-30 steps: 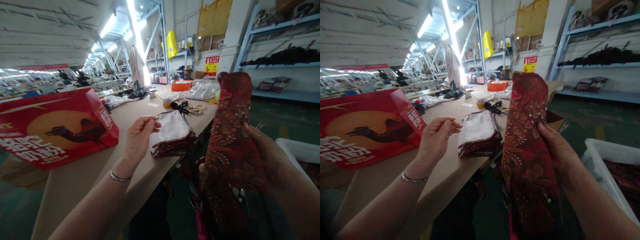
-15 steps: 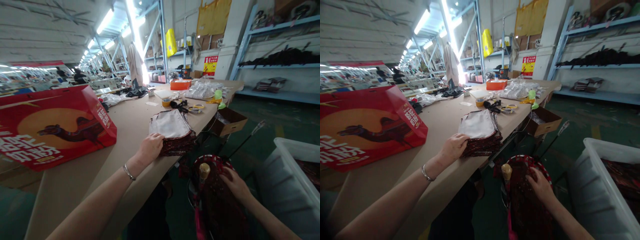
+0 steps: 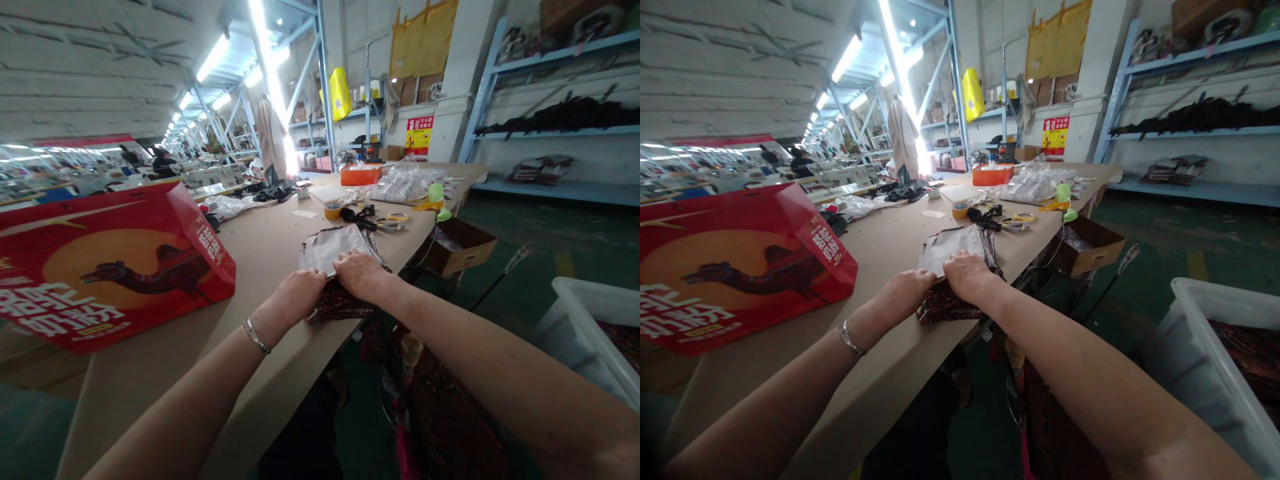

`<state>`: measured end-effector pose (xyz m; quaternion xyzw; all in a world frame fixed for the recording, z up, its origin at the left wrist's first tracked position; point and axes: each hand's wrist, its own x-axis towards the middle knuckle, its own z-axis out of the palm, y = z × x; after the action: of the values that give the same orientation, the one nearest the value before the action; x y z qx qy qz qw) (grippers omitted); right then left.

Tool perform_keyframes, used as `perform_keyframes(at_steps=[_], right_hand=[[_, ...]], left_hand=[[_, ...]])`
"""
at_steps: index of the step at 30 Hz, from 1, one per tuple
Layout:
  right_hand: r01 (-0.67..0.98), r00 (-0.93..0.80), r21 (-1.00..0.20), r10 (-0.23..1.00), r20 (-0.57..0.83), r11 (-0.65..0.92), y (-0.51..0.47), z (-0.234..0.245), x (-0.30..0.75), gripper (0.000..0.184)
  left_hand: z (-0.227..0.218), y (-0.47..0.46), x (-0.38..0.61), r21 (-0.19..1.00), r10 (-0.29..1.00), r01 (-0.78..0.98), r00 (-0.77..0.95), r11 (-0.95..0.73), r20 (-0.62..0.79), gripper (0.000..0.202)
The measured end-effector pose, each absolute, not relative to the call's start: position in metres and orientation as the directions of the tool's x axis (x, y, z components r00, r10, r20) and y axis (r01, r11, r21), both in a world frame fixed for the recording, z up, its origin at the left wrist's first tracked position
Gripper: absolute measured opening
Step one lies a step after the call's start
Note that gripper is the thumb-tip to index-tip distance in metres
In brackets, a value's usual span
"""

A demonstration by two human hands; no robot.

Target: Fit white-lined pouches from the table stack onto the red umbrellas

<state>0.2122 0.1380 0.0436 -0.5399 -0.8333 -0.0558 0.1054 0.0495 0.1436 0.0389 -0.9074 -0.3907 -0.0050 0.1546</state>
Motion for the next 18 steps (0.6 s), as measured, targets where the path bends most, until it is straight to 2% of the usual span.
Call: perform_keyframes(at_steps=[3, 5, 6, 7, 8, 9, 10, 12, 14, 16, 18], right_hand=[[0.952, -0.288, -0.031, 0.927, 0.238, 0.304, 0.15, 0.052, 0.228, 0.029], [0.966, -0.207, -0.093, 0.937, 0.283, 0.242, 0.155, 0.06, 0.24, 0.03], [0.958, -0.155, -0.185, 0.936, 0.317, 0.221, 0.157, 0.063, 0.244, 0.03], [0.92, -0.095, -0.329, 0.935, 0.342, 0.213, 0.158, 0.064, 0.246, 0.03], [0.824, -0.025, -0.526, 0.941, 0.336, 0.21, 0.159, 0.063, 0.247, 0.031], [0.664, 0.031, -0.721, 0.956, 0.292, 0.198, 0.158, 0.06, 0.246, 0.033], [0.479, 0.054, -0.861, 0.973, 0.222, 0.17, 0.156, 0.055, 0.244, 0.035], [0.183, 0.027, -0.979, 0.996, 0.09, 0.084, 0.15, 0.041, 0.239, 0.041], [0.033, -0.006, -0.999, 0.999, 0.042, 0.043, 0.145, 0.028, 0.235, 0.044], [-0.025, -0.018, -0.999, 0.999, 0.045, 0.045, 0.142, 0.02, 0.231, 0.047], [0.06, -0.012, -0.988, 0.99, 0.14, 0.14, 0.143, 0.017, 0.229, 0.05]], left_hand=[[0.048, 0.145, 0.049, -0.208, 0.744, 0.793, 0.61, -0.573, 0.274, 0.02], [0.052, 0.147, 0.049, -0.086, 0.761, 0.845, 0.516, -0.528, 0.394, 0.02], [0.053, 0.148, 0.049, 0.003, 0.769, 0.855, 0.465, -0.518, 0.438, 0.02], [0.051, 0.15, 0.05, 0.109, 0.783, 0.851, 0.412, -0.514, 0.466, 0.019], [0.049, 0.151, 0.052, 0.228, 0.803, 0.833, 0.355, -0.505, 0.48, 0.019], [0.045, 0.152, 0.054, 0.353, 0.829, 0.799, 0.295, -0.486, 0.475, 0.017], [0.041, 0.153, 0.055, 0.471, 0.858, 0.756, 0.232, -0.455, 0.457, 0.015], [0.034, 0.153, 0.058, 0.631, 0.896, 0.666, 0.133, -0.397, 0.424, 0.01], [0.034, 0.149, 0.059, 0.656, 0.875, 0.629, 0.082, -0.417, 0.477, 0.008], [0.042, 0.142, 0.059, 0.604, 0.786, 0.622, 0.031, -0.499, 0.618, 0.008], [0.057, 0.133, 0.06, 0.577, 0.686, 0.569, -0.03, -0.586, 0.727, 0.012]])
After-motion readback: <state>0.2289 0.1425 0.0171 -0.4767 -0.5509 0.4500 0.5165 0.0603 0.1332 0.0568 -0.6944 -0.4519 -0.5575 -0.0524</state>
